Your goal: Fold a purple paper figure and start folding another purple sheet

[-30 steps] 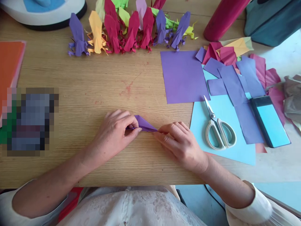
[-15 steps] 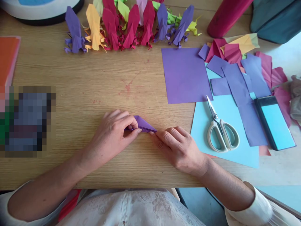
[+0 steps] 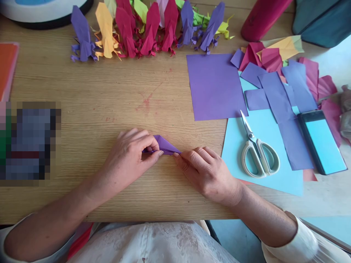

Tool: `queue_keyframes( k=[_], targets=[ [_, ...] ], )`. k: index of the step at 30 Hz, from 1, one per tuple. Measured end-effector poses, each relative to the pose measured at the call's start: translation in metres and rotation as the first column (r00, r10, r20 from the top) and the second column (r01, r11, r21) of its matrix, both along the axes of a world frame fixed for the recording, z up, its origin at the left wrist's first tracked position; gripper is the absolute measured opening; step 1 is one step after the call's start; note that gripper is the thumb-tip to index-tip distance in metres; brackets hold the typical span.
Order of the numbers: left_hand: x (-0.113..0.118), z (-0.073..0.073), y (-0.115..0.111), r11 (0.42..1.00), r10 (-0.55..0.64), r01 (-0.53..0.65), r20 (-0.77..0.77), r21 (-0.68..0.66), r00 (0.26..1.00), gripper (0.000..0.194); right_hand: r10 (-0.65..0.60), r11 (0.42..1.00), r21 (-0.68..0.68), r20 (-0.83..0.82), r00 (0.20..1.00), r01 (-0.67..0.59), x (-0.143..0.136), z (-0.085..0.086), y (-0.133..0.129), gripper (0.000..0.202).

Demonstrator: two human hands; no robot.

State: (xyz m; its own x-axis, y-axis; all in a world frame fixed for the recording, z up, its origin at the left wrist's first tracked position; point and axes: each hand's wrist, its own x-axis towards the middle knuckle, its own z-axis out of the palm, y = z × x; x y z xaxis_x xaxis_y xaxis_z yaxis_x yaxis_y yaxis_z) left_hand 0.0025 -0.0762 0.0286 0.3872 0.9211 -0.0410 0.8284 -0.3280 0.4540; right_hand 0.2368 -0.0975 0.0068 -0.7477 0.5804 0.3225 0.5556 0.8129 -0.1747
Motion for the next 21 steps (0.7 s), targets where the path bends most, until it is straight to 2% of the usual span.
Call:
queue_keyframes(
  k=[7,13,16,21],
  targets=[
    [-0.002,-0.002,0.0,1.0,-0.015,0.015,0.007,0.012,1.0,0.015,-0.007,1.0,-0.006,-0.048,0.999,0.007,0.003,0.004,-0.001,0.028],
    [-0.006,-0.004,-0.001,0.998,-0.057,0.056,0.035,0.038,0.998,0.015,-0.232,0.956,-0.214,-0.135,0.963,0.2,-0.006,0.008,0.005,0.006],
    [-0.007,-0.003,-0.001,0.997,-0.073,0.07,0.055,0.041,0.996,0.014,-0.269,0.937,-0.266,-0.143,0.952,0.225,-0.014,0.009,0.007,0.003],
    [-0.008,-0.003,-0.003,0.997,-0.072,0.069,0.08,0.029,0.994,0.011,-0.287,0.918,-0.316,-0.109,0.952,0.241,-0.02,0.01,0.008,0.009]
  ],
)
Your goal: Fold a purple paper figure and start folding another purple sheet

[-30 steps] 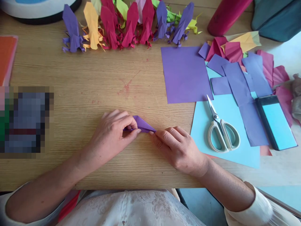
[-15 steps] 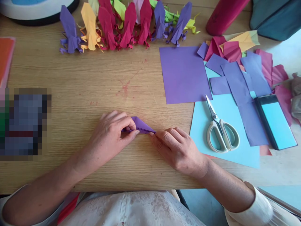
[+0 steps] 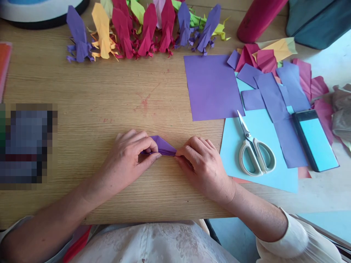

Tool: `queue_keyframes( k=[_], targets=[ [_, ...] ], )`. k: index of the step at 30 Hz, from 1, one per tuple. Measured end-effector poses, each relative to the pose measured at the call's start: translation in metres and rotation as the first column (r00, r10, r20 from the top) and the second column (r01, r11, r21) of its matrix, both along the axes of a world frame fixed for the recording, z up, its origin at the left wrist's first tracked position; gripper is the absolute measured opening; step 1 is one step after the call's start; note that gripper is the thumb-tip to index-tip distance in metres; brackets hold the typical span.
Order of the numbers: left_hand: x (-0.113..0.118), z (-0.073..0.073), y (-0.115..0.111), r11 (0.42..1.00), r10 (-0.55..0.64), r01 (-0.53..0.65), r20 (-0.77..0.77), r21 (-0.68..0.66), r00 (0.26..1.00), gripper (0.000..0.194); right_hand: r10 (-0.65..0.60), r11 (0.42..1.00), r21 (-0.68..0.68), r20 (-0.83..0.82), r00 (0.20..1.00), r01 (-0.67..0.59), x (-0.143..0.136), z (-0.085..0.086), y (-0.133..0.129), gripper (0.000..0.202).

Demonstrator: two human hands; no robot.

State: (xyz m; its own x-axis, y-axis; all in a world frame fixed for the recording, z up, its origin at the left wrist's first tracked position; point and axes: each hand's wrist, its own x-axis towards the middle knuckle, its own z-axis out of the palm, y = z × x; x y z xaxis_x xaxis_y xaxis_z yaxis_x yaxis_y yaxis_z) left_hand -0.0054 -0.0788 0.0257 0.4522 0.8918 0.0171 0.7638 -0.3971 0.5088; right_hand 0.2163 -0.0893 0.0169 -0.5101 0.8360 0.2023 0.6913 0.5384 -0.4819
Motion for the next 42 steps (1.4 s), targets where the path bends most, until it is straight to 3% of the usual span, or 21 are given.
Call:
queue_keyframes(
  k=[6,14,33,42],
  targets=[
    [0.003,0.0,-0.004,1.0,0.025,-0.025,0.013,-0.003,1.0,0.006,-0.022,0.996,-0.086,0.013,1.0,0.023,-0.001,0.003,0.001,0.008],
    [0.008,0.0,-0.004,0.997,0.076,-0.077,0.009,0.007,0.997,0.016,-0.039,0.988,-0.148,0.004,0.999,0.039,0.001,0.002,0.001,0.006],
    [0.015,0.002,-0.003,0.993,0.116,-0.117,-0.073,-0.02,0.991,0.016,-0.009,0.993,-0.116,-0.003,1.0,0.008,0.004,0.001,0.004,0.009],
    [0.014,0.001,-0.002,0.993,0.116,-0.117,-0.052,-0.026,0.992,0.016,0.019,1.0,-0.012,-0.015,1.0,-0.019,-0.008,0.009,-0.002,0.009]
  ],
)
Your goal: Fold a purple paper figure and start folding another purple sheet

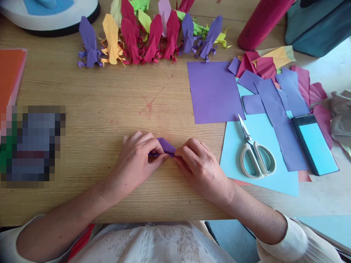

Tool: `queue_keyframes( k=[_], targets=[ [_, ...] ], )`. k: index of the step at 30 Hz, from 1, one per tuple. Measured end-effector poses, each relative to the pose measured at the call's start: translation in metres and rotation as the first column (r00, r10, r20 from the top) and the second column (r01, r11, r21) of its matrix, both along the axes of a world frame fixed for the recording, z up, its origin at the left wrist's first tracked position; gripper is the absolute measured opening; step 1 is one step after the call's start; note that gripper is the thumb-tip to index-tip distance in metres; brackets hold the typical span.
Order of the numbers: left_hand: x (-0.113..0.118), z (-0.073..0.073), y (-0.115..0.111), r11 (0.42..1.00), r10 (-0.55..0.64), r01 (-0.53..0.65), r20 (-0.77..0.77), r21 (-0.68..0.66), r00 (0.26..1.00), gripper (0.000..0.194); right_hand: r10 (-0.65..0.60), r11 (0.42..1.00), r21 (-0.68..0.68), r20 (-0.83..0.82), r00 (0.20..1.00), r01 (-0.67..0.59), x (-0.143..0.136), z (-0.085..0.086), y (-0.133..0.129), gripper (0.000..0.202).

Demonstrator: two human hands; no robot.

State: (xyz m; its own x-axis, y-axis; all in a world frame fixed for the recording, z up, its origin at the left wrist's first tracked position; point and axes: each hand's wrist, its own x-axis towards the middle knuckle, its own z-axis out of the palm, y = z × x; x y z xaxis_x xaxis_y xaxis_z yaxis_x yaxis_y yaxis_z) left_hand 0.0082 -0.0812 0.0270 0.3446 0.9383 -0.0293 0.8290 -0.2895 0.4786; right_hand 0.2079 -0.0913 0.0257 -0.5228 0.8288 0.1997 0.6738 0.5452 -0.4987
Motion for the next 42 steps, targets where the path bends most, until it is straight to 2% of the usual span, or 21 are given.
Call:
queue_keyframes(
  k=[3,7,13,22,30,42],
  targets=[
    [-0.001,0.0,-0.001,1.0,-0.001,0.001,0.016,0.003,1.0,0.018,0.031,0.998,0.054,0.033,0.999,-0.033,-0.007,0.003,0.0,0.015],
    [-0.001,-0.001,-0.001,1.0,0.006,-0.006,0.027,-0.002,1.0,0.017,0.077,0.997,-0.011,-0.015,0.997,-0.078,-0.01,0.001,0.0,0.019],
    [-0.004,-0.001,-0.001,1.0,-0.02,0.02,0.044,-0.003,0.999,0.013,0.037,0.996,-0.077,-0.069,0.997,-0.042,-0.007,-0.007,0.001,0.016],
    [-0.016,0.004,0.004,0.991,-0.1,0.108,0.113,-0.072,0.989,0.013,0.021,0.994,-0.108,-0.067,0.998,-0.028,-0.008,-0.004,0.003,0.017],
    [-0.01,0.006,0.002,0.998,-0.04,0.04,0.005,-0.045,0.999,0.014,0.026,0.995,-0.093,-0.044,0.999,-0.03,-0.009,-0.003,0.005,0.016],
    [-0.012,0.001,0.003,0.999,-0.041,0.041,-0.021,-0.034,0.999,0.011,0.039,0.996,-0.073,-0.014,0.999,-0.04,-0.009,-0.005,0.005,0.013]
  ],
)
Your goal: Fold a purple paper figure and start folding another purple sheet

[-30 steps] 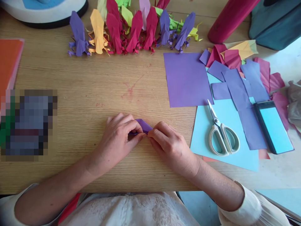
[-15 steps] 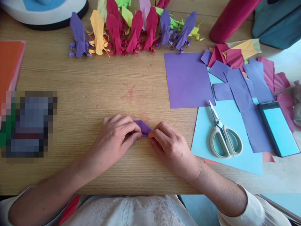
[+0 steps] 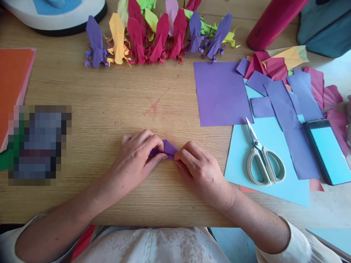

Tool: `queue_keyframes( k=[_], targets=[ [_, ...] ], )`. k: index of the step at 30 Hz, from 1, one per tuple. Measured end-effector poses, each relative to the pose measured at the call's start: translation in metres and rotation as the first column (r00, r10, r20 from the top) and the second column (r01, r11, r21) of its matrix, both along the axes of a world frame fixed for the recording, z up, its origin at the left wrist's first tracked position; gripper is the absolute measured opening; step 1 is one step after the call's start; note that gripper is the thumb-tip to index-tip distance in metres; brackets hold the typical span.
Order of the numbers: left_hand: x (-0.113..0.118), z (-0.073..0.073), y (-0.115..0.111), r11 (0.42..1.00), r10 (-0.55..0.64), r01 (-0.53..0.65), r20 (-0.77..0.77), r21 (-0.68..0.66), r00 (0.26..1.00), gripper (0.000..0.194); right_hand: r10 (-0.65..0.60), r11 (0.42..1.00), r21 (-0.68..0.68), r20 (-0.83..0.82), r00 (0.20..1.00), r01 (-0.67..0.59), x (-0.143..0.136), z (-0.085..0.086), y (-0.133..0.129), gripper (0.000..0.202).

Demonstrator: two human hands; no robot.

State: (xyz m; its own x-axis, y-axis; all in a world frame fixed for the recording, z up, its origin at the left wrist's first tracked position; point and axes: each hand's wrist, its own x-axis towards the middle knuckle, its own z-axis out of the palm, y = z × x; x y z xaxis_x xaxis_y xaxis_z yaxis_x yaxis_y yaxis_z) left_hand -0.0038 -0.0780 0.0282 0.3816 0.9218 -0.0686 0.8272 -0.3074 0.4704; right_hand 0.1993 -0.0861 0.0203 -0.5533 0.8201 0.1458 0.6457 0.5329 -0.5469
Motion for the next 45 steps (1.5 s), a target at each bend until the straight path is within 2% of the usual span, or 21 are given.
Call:
queue_keyframes(
  k=[4,8,13,16,20,23,27,33,45],
  targets=[
    [0.002,-0.002,-0.001,1.0,0.015,-0.015,-0.032,0.021,0.999,0.013,0.016,0.999,0.039,0.006,1.0,-0.016,0.001,-0.003,-0.002,0.014],
    [0.004,-0.003,-0.003,0.998,0.025,-0.02,-0.086,0.06,0.996,0.014,0.059,0.987,0.148,0.048,0.997,-0.065,0.003,-0.008,-0.005,0.021],
    [0.001,-0.007,-0.006,0.987,0.005,-0.003,-0.009,0.158,1.0,0.013,0.13,0.952,0.26,0.129,0.983,-0.16,0.007,-0.012,-0.007,0.027],
    [-0.007,-0.01,-0.011,0.954,-0.048,0.039,0.022,0.298,0.999,0.011,0.152,0.935,0.292,0.179,0.972,-0.201,0.008,-0.01,-0.007,0.028],
    [-0.025,-0.012,-0.023,0.871,-0.154,0.132,0.008,0.474,0.988,0.021,0.167,0.934,0.28,0.206,0.964,-0.221,0.007,-0.007,-0.007,0.029],
    [-0.037,-0.01,-0.031,0.834,-0.276,0.278,-0.076,0.476,0.958,0.027,0.172,0.939,0.264,0.193,0.966,-0.22,0.007,-0.006,-0.007,0.03],
    [-0.043,-0.01,-0.037,0.806,-0.32,0.377,-0.2,0.457,0.926,0.032,0.174,0.943,0.254,0.177,0.969,-0.216,0.007,-0.007,-0.006,0.028],
    [-0.041,-0.011,-0.037,0.803,-0.325,0.413,-0.266,0.43,0.908,0.037,0.165,0.944,0.259,0.168,0.972,-0.205,0.005,-0.005,-0.005,0.028],
    [-0.042,-0.001,-0.034,0.821,-0.327,0.465,-0.395,0.331,0.859,0.045,0.171,0.936,0.278,0.174,0.97,-0.215,0.006,-0.006,-0.005,0.029]
  ],
)
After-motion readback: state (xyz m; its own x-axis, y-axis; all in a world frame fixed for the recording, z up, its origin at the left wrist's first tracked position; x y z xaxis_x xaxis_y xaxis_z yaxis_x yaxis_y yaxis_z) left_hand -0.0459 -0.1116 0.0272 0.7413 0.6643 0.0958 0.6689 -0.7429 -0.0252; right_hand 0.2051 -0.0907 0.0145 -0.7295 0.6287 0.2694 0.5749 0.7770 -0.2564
